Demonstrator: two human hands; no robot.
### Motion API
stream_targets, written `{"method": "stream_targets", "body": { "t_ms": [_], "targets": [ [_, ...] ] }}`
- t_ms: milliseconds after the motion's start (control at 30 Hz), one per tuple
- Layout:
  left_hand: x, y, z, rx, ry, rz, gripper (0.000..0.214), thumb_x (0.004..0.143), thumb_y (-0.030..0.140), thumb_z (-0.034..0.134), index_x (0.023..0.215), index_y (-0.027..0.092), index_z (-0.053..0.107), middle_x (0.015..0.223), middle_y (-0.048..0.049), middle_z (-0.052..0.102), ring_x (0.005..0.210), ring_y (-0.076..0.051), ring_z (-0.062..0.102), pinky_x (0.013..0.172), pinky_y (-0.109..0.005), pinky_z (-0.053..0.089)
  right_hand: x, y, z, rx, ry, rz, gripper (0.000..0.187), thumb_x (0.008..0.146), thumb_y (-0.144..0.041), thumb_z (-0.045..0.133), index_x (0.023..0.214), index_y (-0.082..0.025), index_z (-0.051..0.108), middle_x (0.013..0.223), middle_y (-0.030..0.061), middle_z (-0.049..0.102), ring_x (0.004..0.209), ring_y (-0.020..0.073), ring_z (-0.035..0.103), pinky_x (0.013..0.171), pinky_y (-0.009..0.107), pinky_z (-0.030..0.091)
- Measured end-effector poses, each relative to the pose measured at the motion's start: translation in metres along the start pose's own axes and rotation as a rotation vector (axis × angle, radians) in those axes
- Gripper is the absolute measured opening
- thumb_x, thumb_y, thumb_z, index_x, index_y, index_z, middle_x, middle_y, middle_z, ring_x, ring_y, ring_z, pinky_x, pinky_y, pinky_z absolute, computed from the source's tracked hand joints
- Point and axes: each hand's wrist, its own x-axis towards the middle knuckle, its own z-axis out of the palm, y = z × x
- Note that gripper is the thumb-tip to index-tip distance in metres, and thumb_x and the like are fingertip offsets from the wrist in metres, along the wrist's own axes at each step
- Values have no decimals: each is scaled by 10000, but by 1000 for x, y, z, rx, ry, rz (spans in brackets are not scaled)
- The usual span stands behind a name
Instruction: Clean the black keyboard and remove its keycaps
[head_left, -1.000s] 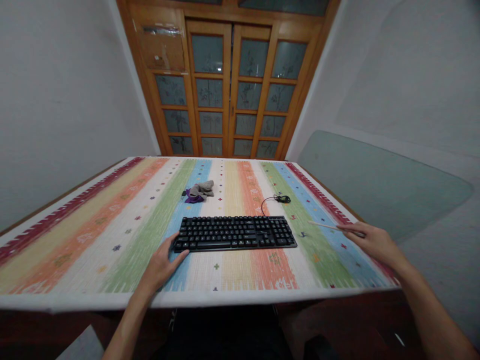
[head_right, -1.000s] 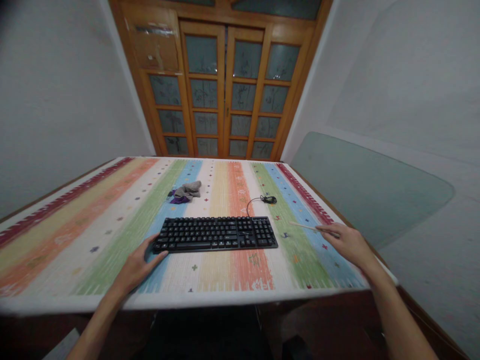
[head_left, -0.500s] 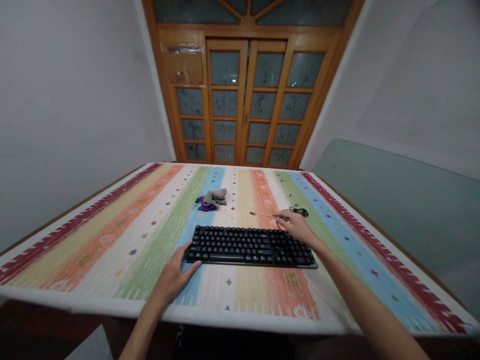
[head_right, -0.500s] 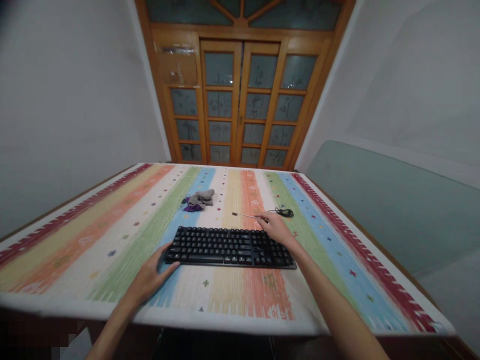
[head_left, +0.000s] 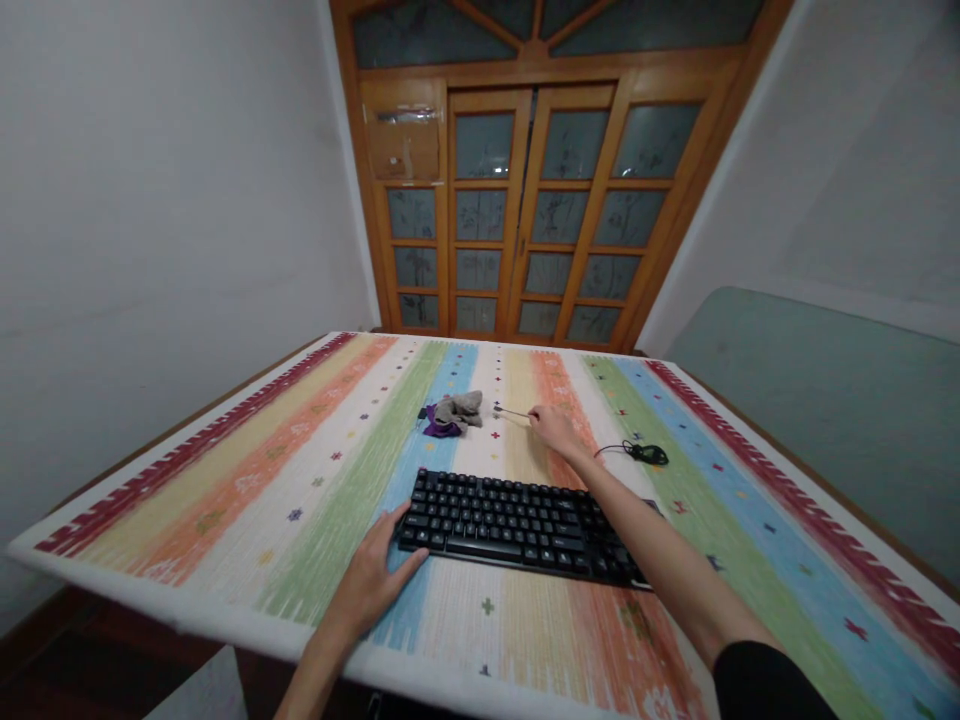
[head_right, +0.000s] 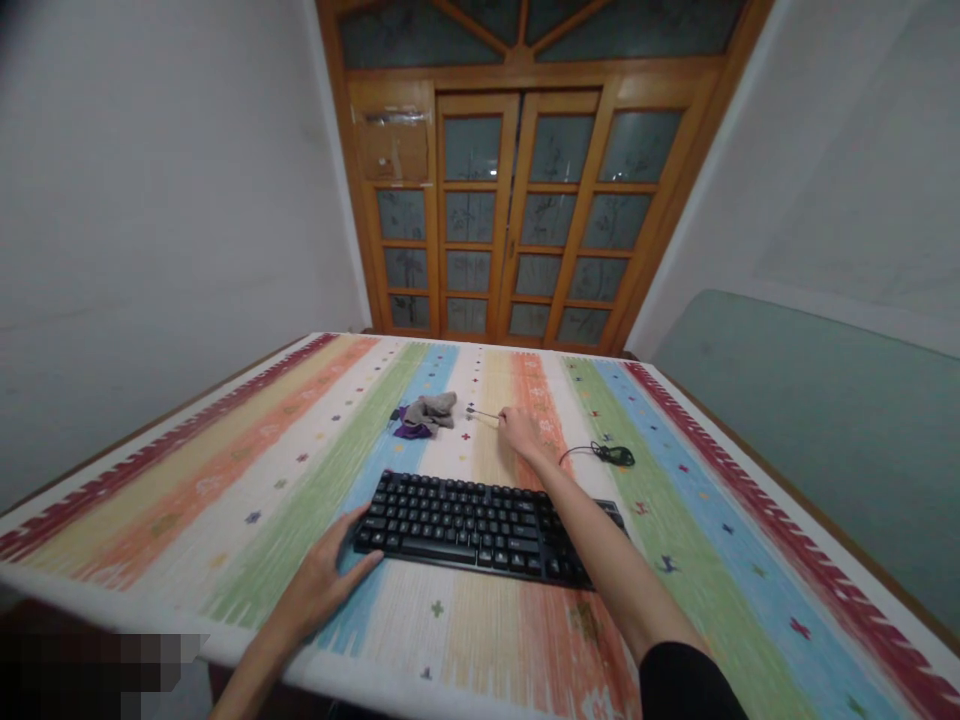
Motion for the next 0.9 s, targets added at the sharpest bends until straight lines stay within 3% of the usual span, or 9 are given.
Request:
{"method": "stream_targets", "body": {
  "t_ms": [233, 467, 600, 700, 900],
  "targets": [
    [17, 4, -8, -134, 66, -95, 501, 788, 442, 659, 1218, 194, 589, 1209, -111, 660, 1142, -282, 611, 1032, -459, 448, -1, -8, 14, -129, -45, -60, 313, 923, -154, 421, 1015, -106, 717, 1098, 199, 664, 1033, 280, 575, 827, 329, 405],
    [88, 7, -18, 18, 125, 21, 393, 808, 425, 608, 1121, 191, 641, 1152, -94, 682, 1093, -268, 621, 1000, -419, 456, -8, -17, 5, -156, -41, -103, 316, 932, -185, 419, 1043, -89, 699, 1100, 200, 632, 1065, 298, 531, 834, 351, 388],
    [140, 6, -6, 163, 103, 63, 320, 799, 364, 608, 1057, 187, 676, 1098, -93, 701, 1080, -276, 614, 1003, -403, 437, -16, -21, -3, -141, -29, -147, 308, 930, -220, 437, 1078, -122, 689, 1133, 178, 615, 1086, 297, 506, 850, 357, 380],
    [171, 5, 10, 286, 10, 25, 272, 764, 301, 633, 995, 178, 704, 1052, -105, 714, 1076, -301, 607, 986, -406, 434, -27, -24, -10, -98, 1, -203, 295, 906, -214, 478, 1092, -128, 690, 1126, 164, 621, 1084, 292, 500, 892, 364, 370],
    [201, 8, 34, 428, -72, 54, 319, 766, 260, 634, 1055, 135, 685, 1044, -135, 698, 1087, -312, 578, 965, -394, 431, -57, -25, -16, 49, 94, -304, 266, 884, -206, 528, 1068, -149, 711, 1102, 132, 641, 1075, 273, 514, 932, 360, 384]
  ]
}}
